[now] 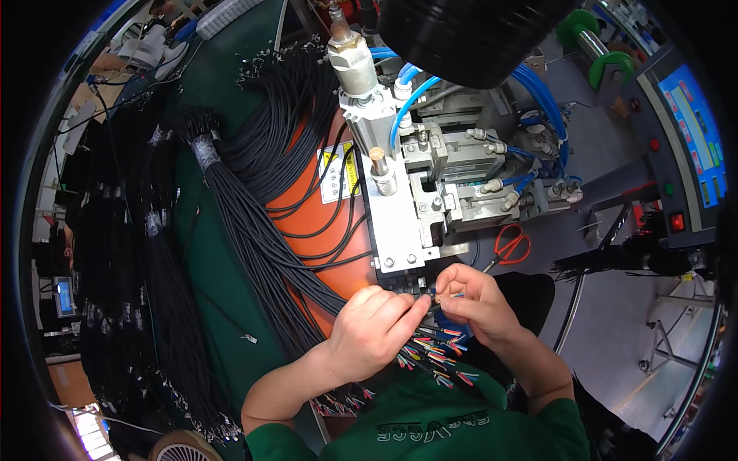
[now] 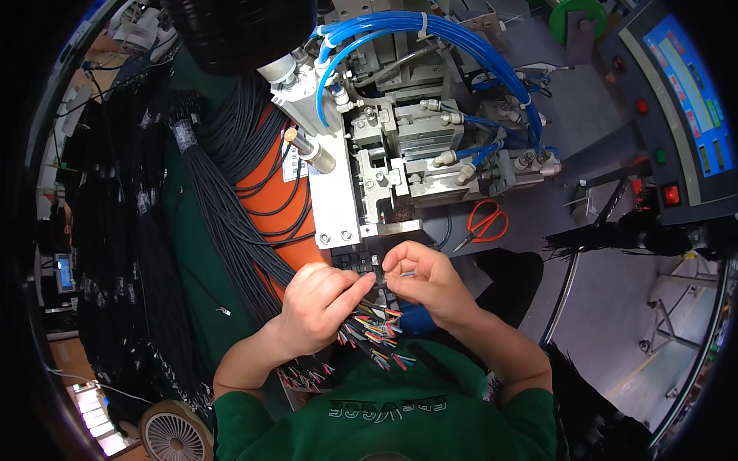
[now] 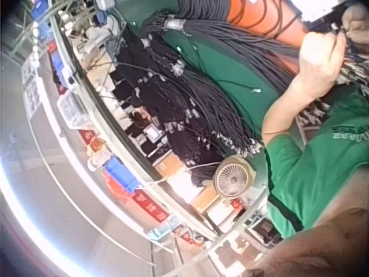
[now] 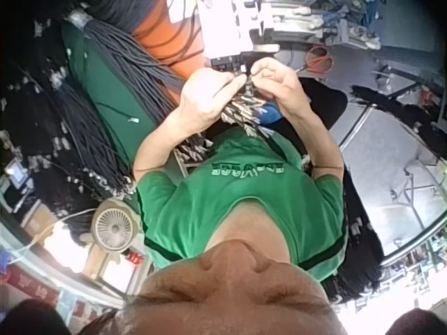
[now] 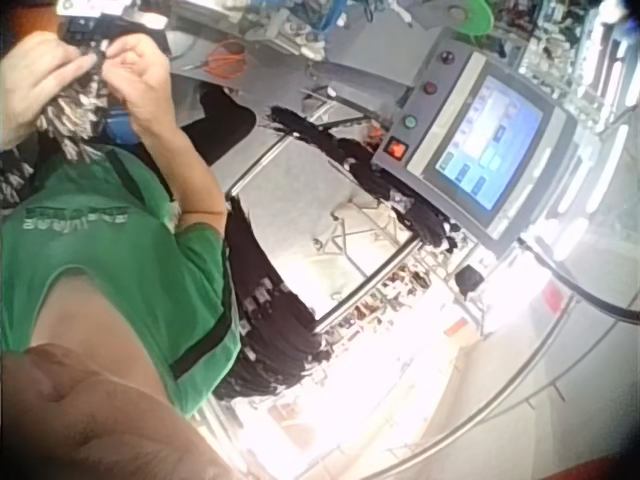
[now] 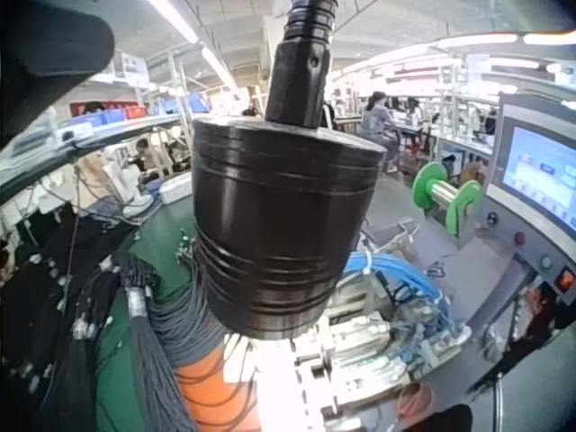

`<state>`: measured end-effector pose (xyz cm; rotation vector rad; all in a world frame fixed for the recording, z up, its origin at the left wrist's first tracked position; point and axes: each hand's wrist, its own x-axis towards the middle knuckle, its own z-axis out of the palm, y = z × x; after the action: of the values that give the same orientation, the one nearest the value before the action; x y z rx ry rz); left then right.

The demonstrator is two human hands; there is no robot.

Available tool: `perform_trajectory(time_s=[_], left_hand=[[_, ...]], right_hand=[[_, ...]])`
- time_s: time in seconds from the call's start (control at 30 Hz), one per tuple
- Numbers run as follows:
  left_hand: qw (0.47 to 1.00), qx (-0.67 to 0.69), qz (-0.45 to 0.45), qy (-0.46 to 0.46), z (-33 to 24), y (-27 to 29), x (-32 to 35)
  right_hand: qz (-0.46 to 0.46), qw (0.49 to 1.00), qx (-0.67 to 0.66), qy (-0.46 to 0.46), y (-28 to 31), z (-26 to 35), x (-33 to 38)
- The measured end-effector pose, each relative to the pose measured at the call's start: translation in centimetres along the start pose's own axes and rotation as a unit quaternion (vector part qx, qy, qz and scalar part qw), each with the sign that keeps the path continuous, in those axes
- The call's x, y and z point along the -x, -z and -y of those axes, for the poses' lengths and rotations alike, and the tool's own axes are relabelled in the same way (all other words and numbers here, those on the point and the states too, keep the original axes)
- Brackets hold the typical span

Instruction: The person inserts individual wires from a wire harness bundle into a processing machine, fetches another bundle of wire harnesses, and inserts wires from the new bundle into the machine.

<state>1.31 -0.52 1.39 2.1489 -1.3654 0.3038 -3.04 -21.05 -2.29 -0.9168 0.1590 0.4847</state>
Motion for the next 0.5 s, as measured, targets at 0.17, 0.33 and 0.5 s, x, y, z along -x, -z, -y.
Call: perform_trajectory(time_s=[0.17, 0.33, 0.5], left_hand=[[0.996, 0.064, 0.017, 0.062, -0.4, 0.0, 0.3], [0.994, 0.066, -0.026, 0.084, -0.5, -0.7, 1.1], [0.998, 0.031, -0.008, 0.053, -0.4, -0.7, 1.0]], right_hand=[[-0.067, 0.880, 0.349, 0.315, -2.8, -1.6, 0.2], [-0.097, 0.750, 0.501, 0.421, -2.6, -1.8, -0.1], [0.002, 0.988, 0.064, 0.142, -0.5, -0.5, -0.2]])
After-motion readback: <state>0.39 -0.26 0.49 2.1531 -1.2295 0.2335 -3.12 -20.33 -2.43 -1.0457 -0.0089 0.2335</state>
